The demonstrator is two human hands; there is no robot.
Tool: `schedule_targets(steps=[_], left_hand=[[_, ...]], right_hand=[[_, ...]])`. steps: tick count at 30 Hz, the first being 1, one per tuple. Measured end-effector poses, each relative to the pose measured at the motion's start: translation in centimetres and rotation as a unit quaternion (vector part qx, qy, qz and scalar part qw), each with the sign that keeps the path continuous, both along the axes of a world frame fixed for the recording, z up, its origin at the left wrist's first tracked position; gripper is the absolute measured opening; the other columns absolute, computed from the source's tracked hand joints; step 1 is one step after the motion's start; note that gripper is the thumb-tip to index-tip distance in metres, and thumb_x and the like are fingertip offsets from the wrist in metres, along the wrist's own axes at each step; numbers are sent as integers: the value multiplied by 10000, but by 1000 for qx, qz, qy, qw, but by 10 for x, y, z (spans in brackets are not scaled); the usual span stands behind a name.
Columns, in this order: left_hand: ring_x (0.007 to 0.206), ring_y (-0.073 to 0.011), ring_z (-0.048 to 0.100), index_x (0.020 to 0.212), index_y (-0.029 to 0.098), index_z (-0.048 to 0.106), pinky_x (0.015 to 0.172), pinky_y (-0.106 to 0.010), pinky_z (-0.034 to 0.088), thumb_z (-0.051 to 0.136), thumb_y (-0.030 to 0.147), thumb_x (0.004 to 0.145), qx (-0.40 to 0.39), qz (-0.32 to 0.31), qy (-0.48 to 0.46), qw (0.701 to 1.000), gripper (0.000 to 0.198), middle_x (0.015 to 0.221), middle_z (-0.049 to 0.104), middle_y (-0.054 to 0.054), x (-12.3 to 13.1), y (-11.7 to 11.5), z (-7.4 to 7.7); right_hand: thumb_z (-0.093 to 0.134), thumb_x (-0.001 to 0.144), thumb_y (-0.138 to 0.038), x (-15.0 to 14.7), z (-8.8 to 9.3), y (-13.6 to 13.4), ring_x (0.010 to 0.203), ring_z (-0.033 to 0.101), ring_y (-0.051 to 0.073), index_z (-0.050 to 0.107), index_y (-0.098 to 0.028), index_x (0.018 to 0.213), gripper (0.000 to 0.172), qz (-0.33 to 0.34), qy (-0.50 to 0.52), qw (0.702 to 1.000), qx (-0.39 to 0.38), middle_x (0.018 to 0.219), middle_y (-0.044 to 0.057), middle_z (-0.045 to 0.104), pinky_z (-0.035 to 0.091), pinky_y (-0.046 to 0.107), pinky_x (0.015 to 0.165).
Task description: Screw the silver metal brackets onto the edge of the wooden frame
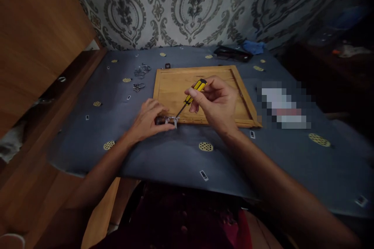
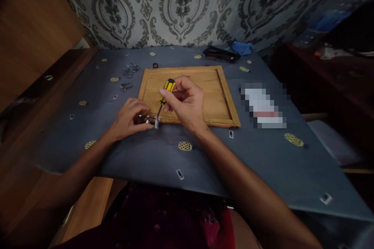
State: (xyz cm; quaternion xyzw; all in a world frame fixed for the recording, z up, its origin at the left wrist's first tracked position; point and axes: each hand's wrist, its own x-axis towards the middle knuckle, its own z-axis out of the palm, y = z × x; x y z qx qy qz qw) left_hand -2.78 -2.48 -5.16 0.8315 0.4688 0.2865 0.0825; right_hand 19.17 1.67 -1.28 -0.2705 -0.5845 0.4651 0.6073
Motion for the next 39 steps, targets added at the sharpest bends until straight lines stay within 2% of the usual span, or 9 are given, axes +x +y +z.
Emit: schedule_targets(steps=[3, 8, 19, 29, 32, 34, 36, 39], left_hand=[[1066, -284, 595, 1110, 201, 703, 991, -452, 466, 740, 749, 838, 11, -29, 41, 999, 613, 1093, 700, -83, 7, -1, -6], [1094, -300, 578, 1128, 179, 701, 1034, -493, 460, 663, 792, 865, 41, -47, 77, 995, 668, 1108, 682, -106, 16, -3, -12], [1084, -302, 586, 1100, 160, 692, 1013, -501, 493, 616, 700, 957, 68, -59, 89, 992, 563, 1095, 686, -114, 17, -3, -16], [1081, -298, 597, 1097, 182, 693, 1009, -508, 503, 626, 662, 970, 61, -51, 76, 994, 501, 1089, 683, -104, 18, -3, -18], [1104, -303, 590, 1118, 196, 696, 1034, -518, 498, 649, 647, 962, 50, -45, 72, 995, 480, 1102, 677, -101, 18, -4, -19], [1112, -303, 585, 1120, 206, 699, 1057, -529, 490, 650, 646, 962, 39, -42, 77, 995, 471, 1105, 672, -96, 18, -4, -19], [1108, -302, 585, 1118, 204, 699, 1064, -532, 488, 634, 658, 966, 32, -40, 82, 995, 483, 1091, 666, -92, 18, -4, -18], [1115, -310, 582, 1101, 190, 701, 1052, -535, 496, 616, 670, 971, 30, -41, 83, 995, 504, 1088, 663, -99, 17, -4, -16]], right_hand=[[944, 675, -558, -1, 0, -1, 388, 588, 68, 563, -234, 760, 507, 8, -6, 1000, -7, 679, -68, 668, 462, 194, 349], [910, 731, -549, -1, 0, -3, 404, 580, 68, 558, -236, 786, 474, 32, -26, 999, -13, 664, -81, 628, 469, 204, 370], [893, 737, -584, 1, -2, -6, 451, 567, 65, 545, -232, 812, 500, 54, -32, 996, -66, 697, -69, 619, 483, 212, 420], [890, 757, -540, -2, -4, -7, 457, 586, 61, 556, -229, 823, 461, 62, -25, 996, -51, 711, -78, 606, 457, 196, 418], [860, 808, -515, 3, -2, -7, 502, 624, 69, 640, -222, 951, 394, 88, -48, 994, -43, 767, -62, 643, 503, 211, 471], [796, 888, -477, 6, -1, -7, 553, 657, 83, 683, -209, 1111, 367, 120, -77, 989, -31, 749, -53, 658, 540, 224, 544], [746, 937, -448, 8, 1, -6, 585, 670, 96, 692, -192, 1170, 351, 146, -92, 985, -21, 704, -48, 661, 559, 235, 591], [831, 856, -460, 6, 0, -6, 538, 638, 97, 672, -206, 1011, 337, 134, -76, 987, -34, 676, -58, 645, 536, 229, 526]])
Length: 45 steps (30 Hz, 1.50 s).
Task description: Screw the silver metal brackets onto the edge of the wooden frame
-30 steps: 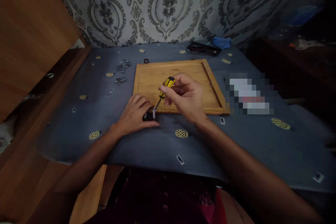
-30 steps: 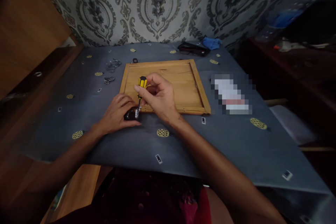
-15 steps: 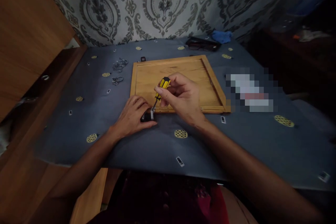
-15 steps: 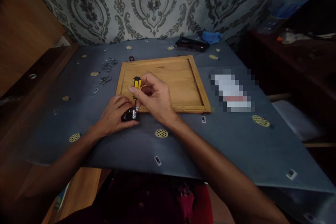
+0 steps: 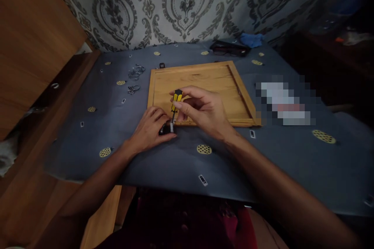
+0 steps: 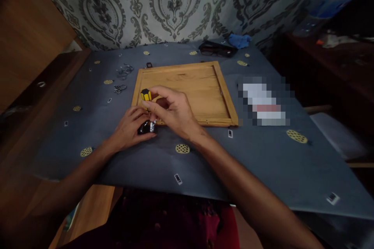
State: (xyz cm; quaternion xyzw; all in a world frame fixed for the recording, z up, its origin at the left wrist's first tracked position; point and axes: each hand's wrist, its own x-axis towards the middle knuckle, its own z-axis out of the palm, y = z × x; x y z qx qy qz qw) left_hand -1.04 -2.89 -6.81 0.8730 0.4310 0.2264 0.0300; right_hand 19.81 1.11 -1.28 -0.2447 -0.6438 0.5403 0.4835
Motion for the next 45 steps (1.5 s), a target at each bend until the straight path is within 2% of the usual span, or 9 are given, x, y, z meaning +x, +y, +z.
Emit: schedule_targets(steps=[5, 10, 14, 18, 22, 28, 35, 41, 45], left_hand=[[1142, -314, 580, 1109, 188, 700, 1050, -532, 494, 644, 661, 959, -2, -2, 2, 1000, 499, 1148, 677, -112, 1, 0, 0], [1169, -325, 579, 1158, 204, 704, 1076, -531, 465, 741, 764, 822, -7, 2, -9, 1000, 654, 1174, 687, -114, -5, 2, 5], [1208, -339, 561, 1213, 219, 695, 1090, -536, 452, 746, 820, 764, -8, 11, -21, 1000, 752, 1210, 686, -118, -20, 3, 17], [1244, -336, 555, 1219, 218, 683, 1096, -520, 452, 735, 816, 780, -10, 5, -16, 1000, 743, 1205, 690, -116, -30, 4, 22], [1242, -334, 566, 1220, 204, 677, 1120, -531, 431, 748, 782, 802, 2, -17, -11, 1000, 717, 1200, 694, -120, -23, 1, 17], [1255, -351, 561, 1209, 194, 679, 1224, -612, 313, 720, 766, 839, 32, 25, 27, 999, 682, 1203, 685, -118, -6, -6, 13], [1227, -356, 555, 1179, 213, 689, 1181, -605, 364, 750, 744, 828, 7, 26, 19, 999, 639, 1195, 670, -114, -9, -5, 13], [1192, -346, 556, 1153, 168, 685, 1142, -576, 403, 752, 697, 857, 15, 12, 33, 999, 609, 1161, 661, -132, -10, -6, 15], [1206, -353, 541, 1149, 187, 694, 1143, -586, 400, 751, 696, 858, 1, 22, 21, 1000, 589, 1180, 655, -128, -9, -8, 17]], right_hand=[[940, 711, -487, -4, -2, 1, 494, 583, 85, 547, -241, 849, 483, -35, 20, 999, -24, 705, -65, 636, 492, 217, 435], [922, 734, -503, -5, 1, -2, 512, 593, 84, 545, -249, 843, 467, -43, 40, 998, -8, 728, -68, 623, 534, 226, 446], [902, 774, -479, -4, 7, -4, 483, 609, 88, 565, -255, 843, 411, -88, 58, 994, 20, 710, -69, 638, 546, 232, 429], [921, 760, -438, -3, 8, -3, 469, 615, 87, 570, -254, 840, 404, -114, 59, 991, 33, 702, -69, 644, 540, 227, 414], [932, 752, -394, -3, 6, -2, 479, 626, 91, 573, -256, 839, 395, -106, 53, 992, 30, 706, -68, 652, 536, 226, 421], [918, 770, -406, -4, 6, -3, 467, 606, 88, 569, -262, 829, 382, -96, 59, 993, 18, 705, -71, 632, 532, 236, 408], [904, 777, -459, -5, 7, -7, 477, 628, 97, 558, -266, 858, 405, -110, 50, 993, 11, 747, -65, 674, 540, 249, 431], [880, 810, -463, -12, -3, -10, 493, 645, 114, 567, -271, 878, 373, -74, 50, 996, -8, 771, -53, 679, 563, 275, 458], [882, 809, -465, -14, -6, -9, 505, 634, 115, 547, -275, 881, 392, -79, 37, 996, -9, 776, -44, 680, 562, 277, 461]])
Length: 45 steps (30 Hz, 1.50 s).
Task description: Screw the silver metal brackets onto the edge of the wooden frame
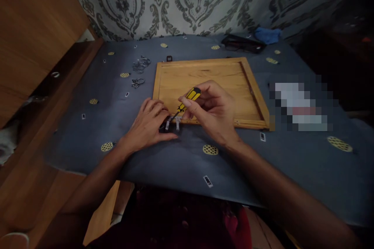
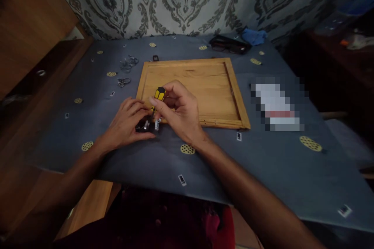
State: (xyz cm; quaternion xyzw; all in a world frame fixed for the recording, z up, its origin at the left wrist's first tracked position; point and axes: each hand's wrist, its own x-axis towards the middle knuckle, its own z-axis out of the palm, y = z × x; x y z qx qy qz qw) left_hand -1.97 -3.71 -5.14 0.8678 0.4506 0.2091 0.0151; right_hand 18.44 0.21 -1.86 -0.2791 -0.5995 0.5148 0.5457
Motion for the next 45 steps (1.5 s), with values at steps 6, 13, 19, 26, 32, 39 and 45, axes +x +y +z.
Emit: schedule_targets(steps=[6, 13, 19, 26, 32, 39, 45], left_hand=[[1216, -346, 543, 1166, 196, 694, 1172, -596, 377, 712, 733, 871, -1, 13, -11, 1000, 613, 1197, 665, -118, 6, 0, -4], [1177, -326, 563, 1116, 200, 713, 1126, -569, 418, 664, 714, 919, 21, 3, -8, 1000, 552, 1144, 681, -102, 8, 2, -7], [1157, -323, 563, 1084, 191, 720, 1084, -550, 455, 645, 660, 959, 23, -9, -24, 999, 492, 1112, 680, -109, 10, 2, -6], [1156, -317, 566, 1102, 190, 712, 1096, -540, 462, 695, 608, 949, 17, -3, -15, 1000, 445, 1124, 673, -102, 11, 1, -7], [1188, -332, 553, 1166, 184, 701, 1106, -567, 458, 695, 630, 937, -5, 6, -17, 1000, 502, 1174, 666, -120, 10, 2, -10], [1218, -336, 547, 1166, 182, 713, 1119, -553, 454, 708, 602, 940, 10, -10, -28, 1000, 477, 1175, 667, -123, 9, 4, -13], [1203, -320, 555, 1156, 194, 705, 1109, -545, 465, 703, 603, 945, -1, -2, -24, 1000, 460, 1193, 670, -112, 8, 5, -12]], right_hand=[[905, 778, -469, 5, 4, 6, 476, 603, 97, 547, -269, 857, 418, -41, 5, 999, 29, 754, -54, 654, 530, 246, 402], [898, 792, -443, 7, 7, 4, 481, 598, 83, 562, -268, 851, 384, -44, 12, 998, 42, 739, -65, 632, 510, 232, 414], [878, 818, -426, 7, 7, 3, 493, 596, 83, 570, -259, 859, 353, -25, 10, 999, 31, 729, -64, 628, 519, 234, 431], [870, 825, -429, 7, 2, 4, 501, 608, 79, 571, -245, 883, 356, -15, -9, 999, 30, 772, -55, 635, 531, 227, 451], [771, 923, -449, 15, 7, 7, 589, 666, 84, 700, -199, 1090, 309, 39, -87, 993, 64, 818, -26, 668, 549, 217, 536], [876, 790, -526, 11, 3, 7, 500, 587, 78, 608, -211, 873, 422, 48, -41, 998, 11, 721, -52, 639, 508, 216, 450], [885, 782, -516, 10, 4, 6, 491, 549, 59, 547, -223, 851, 452, 41, -30, 999, 10, 775, -53, 627, 440, 205, 420]])
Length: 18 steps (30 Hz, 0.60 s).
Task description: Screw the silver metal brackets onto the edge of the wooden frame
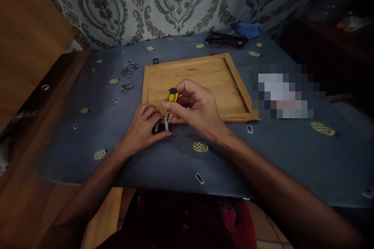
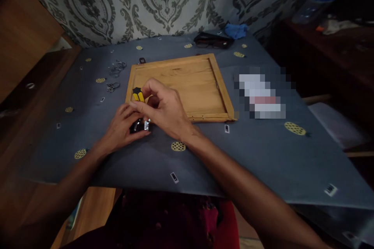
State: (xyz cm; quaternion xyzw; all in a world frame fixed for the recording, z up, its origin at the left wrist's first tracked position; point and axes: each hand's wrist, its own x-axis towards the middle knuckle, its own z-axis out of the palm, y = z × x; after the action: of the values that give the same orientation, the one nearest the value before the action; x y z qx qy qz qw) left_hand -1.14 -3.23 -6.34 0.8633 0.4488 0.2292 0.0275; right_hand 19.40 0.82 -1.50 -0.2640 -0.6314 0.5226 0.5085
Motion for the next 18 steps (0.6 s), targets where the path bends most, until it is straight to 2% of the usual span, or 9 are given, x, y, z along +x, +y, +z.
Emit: schedule_targets(steps=[3, 6, 9, 12, 15, 18], left_hand=[[1188, -315, 556, 1137, 197, 703, 1106, -540, 469, 709, 587, 946, -6, 1, -4, 1000, 434, 1175, 671, -106, 0, 0, 1], [1177, -305, 560, 1150, 197, 688, 1104, -527, 471, 700, 580, 956, 1, -8, -6, 1000, 430, 1153, 671, -95, 0, 0, 2], [1164, -295, 568, 1161, 195, 676, 1086, -513, 484, 679, 587, 970, 13, -11, -1, 1000, 436, 1153, 674, -91, 0, 0, 2], [1173, -294, 570, 1160, 203, 678, 1082, -511, 488, 699, 572, 962, 15, -10, 0, 1000, 419, 1178, 677, -89, 0, 1, 3], [1180, -294, 571, 1153, 200, 679, 1089, -510, 483, 712, 553, 960, 17, -16, -1, 1000, 403, 1178, 682, -92, 0, 2, 3], [1179, -292, 572, 1139, 206, 678, 1086, -500, 487, 711, 551, 961, 17, -18, 2, 1000, 390, 1177, 682, -86, 0, 3, 3]], right_hand=[[811, 875, -476, 6, 6, 2, 585, 635, 68, 612, -201, 972, 353, 46, -19, 998, 30, 879, -31, 651, 490, 212, 521], [712, 965, -452, 9, 8, 4, 627, 649, 81, 610, -181, 883, 301, 93, -26, 994, 57, 752, -40, 626, 507, 220, 600], [774, 910, -478, 6, 6, 4, 561, 580, 73, 594, -187, 833, 351, 70, 4, 996, 57, 651, -70, 570, 457, 223, 549], [833, 840, -511, 3, 5, 3, 521, 544, 72, 560, -205, 832, 410, 53, 26, 998, 23, 628, -89, 538, 406, 224, 495], [837, 829, -520, 4, 8, 2, 545, 572, 74, 527, -213, 824, 436, 80, 27, 996, -3, 677, -82, 558, 434, 225, 515], [788, 885, -493, 7, 12, 3, 585, 592, 76, 594, -191, 902, 359, 113, 6, 993, 22, 715, -66, 596, 449, 222, 549]])
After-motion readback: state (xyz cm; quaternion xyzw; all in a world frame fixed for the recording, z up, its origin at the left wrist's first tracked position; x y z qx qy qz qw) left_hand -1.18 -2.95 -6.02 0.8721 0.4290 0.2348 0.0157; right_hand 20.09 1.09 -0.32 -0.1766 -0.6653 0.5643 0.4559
